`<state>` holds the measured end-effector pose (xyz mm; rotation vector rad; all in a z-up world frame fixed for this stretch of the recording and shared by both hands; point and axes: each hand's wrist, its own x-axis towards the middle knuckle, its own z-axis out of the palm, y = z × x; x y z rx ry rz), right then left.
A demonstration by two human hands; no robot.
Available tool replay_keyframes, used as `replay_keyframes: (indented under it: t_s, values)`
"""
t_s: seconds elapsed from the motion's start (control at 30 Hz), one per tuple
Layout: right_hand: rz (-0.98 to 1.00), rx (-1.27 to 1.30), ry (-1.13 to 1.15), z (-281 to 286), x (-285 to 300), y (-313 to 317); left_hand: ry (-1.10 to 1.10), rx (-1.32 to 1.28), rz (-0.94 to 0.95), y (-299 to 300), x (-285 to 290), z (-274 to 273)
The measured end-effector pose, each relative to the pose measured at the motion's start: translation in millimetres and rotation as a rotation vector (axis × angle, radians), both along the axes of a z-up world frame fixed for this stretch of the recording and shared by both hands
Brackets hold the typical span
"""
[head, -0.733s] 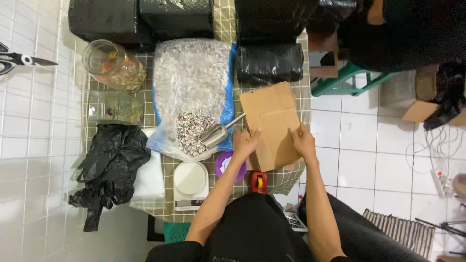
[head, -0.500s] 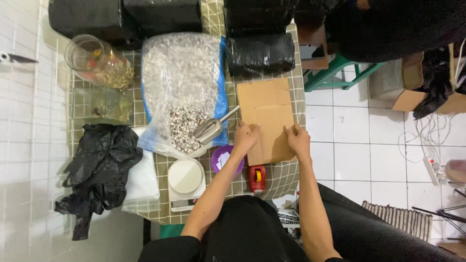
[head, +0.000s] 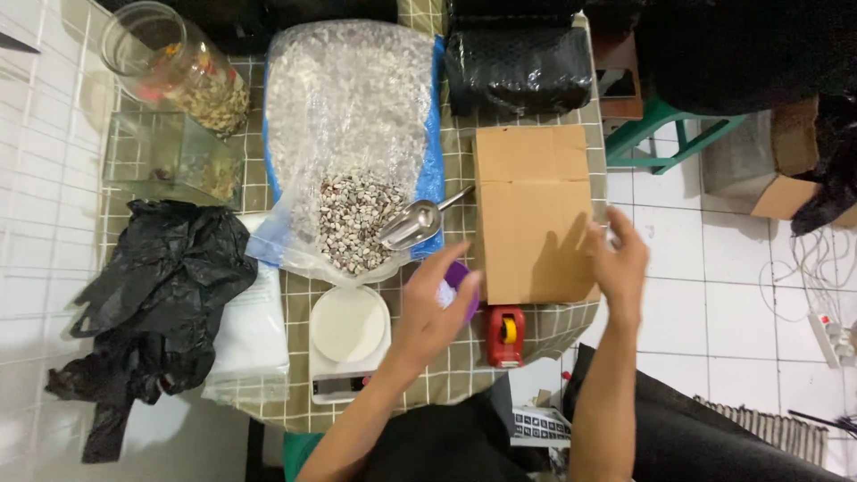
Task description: The person scoops white and brown stones from a bag, places them into a small clear plastic bag, and weighs the bag on a digital scale multiple times.
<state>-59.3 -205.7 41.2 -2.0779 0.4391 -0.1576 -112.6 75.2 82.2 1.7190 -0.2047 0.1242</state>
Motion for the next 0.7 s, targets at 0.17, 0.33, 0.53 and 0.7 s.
replay_keyframes:
  t_s: [0.17, 0.33, 0.53, 0.7]
  values:
    - [0.168, 0.061, -0.379, 42, -35, 34, -0.196, 0.360, 0.199, 107, -53, -19]
    - [0.439, -0.070, -0.619, 72, -112, 112, -0.241, 0.498, 0.309, 175, -90, -60]
    - [0.496, -0.257, -0.686, 136, -202, 236, -0.345, 0.573, 0.160, 226, -104, -89]
    - [0.718, -0.775, -0.555, 177, -274, 269, -0.450, 0.575, 0.119, 243, -113, -88]
